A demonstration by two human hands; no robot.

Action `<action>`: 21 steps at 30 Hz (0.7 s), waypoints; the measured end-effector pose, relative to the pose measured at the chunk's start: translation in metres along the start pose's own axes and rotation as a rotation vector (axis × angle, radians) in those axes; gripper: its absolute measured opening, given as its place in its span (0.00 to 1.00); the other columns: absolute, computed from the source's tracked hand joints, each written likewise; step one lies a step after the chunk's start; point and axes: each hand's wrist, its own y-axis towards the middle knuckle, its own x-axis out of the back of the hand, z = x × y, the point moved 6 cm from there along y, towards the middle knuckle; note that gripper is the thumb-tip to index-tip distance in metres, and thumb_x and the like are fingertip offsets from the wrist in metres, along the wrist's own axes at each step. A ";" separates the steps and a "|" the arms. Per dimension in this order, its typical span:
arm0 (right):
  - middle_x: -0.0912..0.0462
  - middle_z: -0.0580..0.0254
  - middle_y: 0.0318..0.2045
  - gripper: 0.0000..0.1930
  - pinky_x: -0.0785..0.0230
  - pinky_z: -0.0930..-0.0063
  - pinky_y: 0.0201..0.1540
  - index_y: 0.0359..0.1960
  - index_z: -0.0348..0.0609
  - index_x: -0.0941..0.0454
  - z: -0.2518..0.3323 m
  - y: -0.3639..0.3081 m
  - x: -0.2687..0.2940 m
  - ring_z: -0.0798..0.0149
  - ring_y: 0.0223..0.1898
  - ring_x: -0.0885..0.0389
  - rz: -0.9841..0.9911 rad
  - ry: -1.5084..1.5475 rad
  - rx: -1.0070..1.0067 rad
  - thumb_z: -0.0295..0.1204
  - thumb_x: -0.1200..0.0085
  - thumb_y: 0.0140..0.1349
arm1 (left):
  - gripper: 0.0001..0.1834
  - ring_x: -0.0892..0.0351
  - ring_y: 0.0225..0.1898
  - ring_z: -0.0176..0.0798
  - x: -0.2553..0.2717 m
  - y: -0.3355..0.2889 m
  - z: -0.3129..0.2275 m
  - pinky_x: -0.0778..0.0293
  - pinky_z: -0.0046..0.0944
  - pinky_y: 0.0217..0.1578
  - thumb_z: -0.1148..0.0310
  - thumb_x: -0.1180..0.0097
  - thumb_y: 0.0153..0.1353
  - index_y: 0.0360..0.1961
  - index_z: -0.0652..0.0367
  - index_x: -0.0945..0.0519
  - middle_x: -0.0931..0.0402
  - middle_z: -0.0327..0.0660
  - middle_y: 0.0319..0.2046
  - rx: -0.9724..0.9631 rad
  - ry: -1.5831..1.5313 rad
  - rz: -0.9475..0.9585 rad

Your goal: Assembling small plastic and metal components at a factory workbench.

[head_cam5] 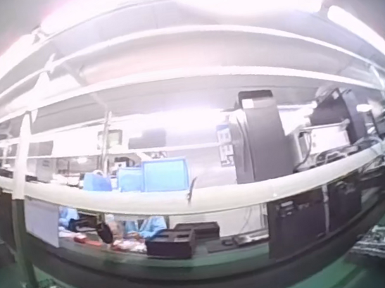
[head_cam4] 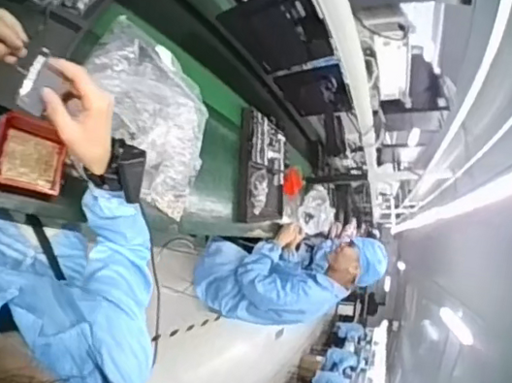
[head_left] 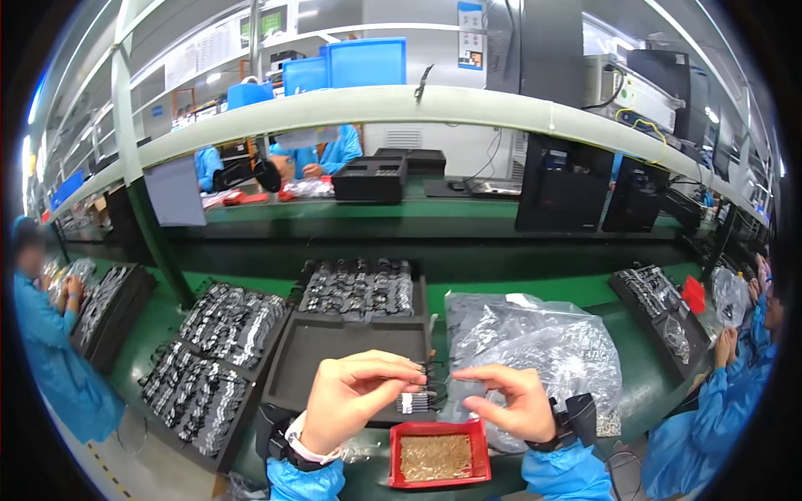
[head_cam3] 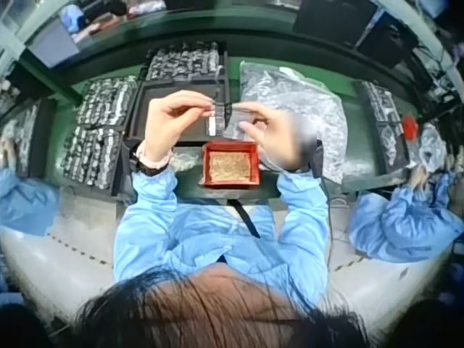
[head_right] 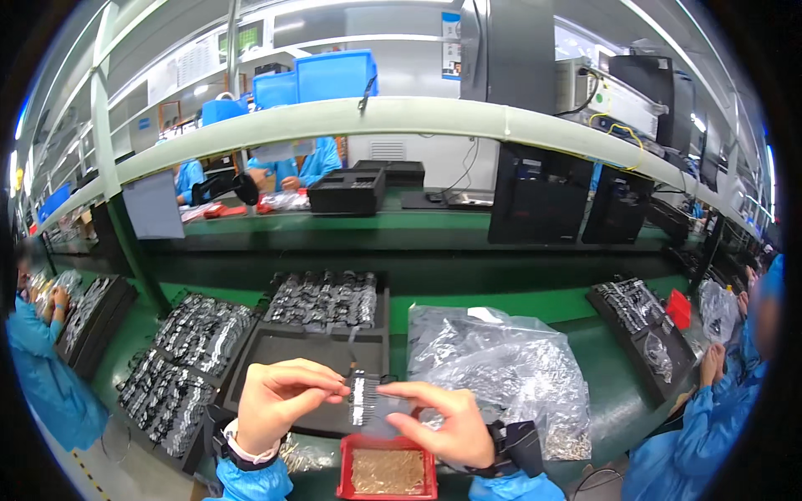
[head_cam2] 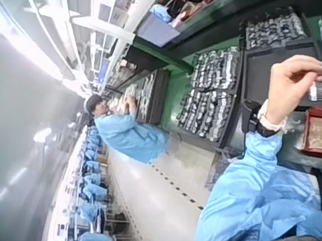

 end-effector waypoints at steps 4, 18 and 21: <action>0.22 0.64 0.20 0.33 0.31 0.80 0.35 0.57 0.38 0.40 0.003 0.006 0.002 0.73 0.25 0.22 -0.077 0.012 0.025 0.24 0.39 0.47 | 0.09 0.22 0.39 0.41 -0.024 0.018 -0.007 0.24 0.34 0.41 0.86 0.50 0.51 0.33 0.72 0.21 0.25 0.52 0.37 0.024 -0.112 0.019; 0.20 0.55 0.37 0.13 0.31 0.72 0.44 0.39 0.36 0.24 -0.007 0.020 0.012 0.62 0.38 0.21 -0.064 0.057 0.098 0.20 0.46 0.50 | 0.08 0.21 0.37 0.46 -0.022 0.028 0.025 0.25 0.37 0.40 0.87 0.47 0.47 0.30 0.71 0.20 0.24 0.53 0.33 0.184 -0.315 0.038; 0.20 0.54 0.37 0.13 0.30 0.72 0.43 0.38 0.36 0.23 -0.010 0.017 0.008 0.60 0.39 0.20 -0.082 0.035 0.060 0.21 0.44 0.47 | 0.08 0.21 0.38 0.46 -0.025 0.029 0.029 0.25 0.36 0.40 0.86 0.47 0.47 0.30 0.71 0.20 0.23 0.53 0.32 0.220 -0.309 0.065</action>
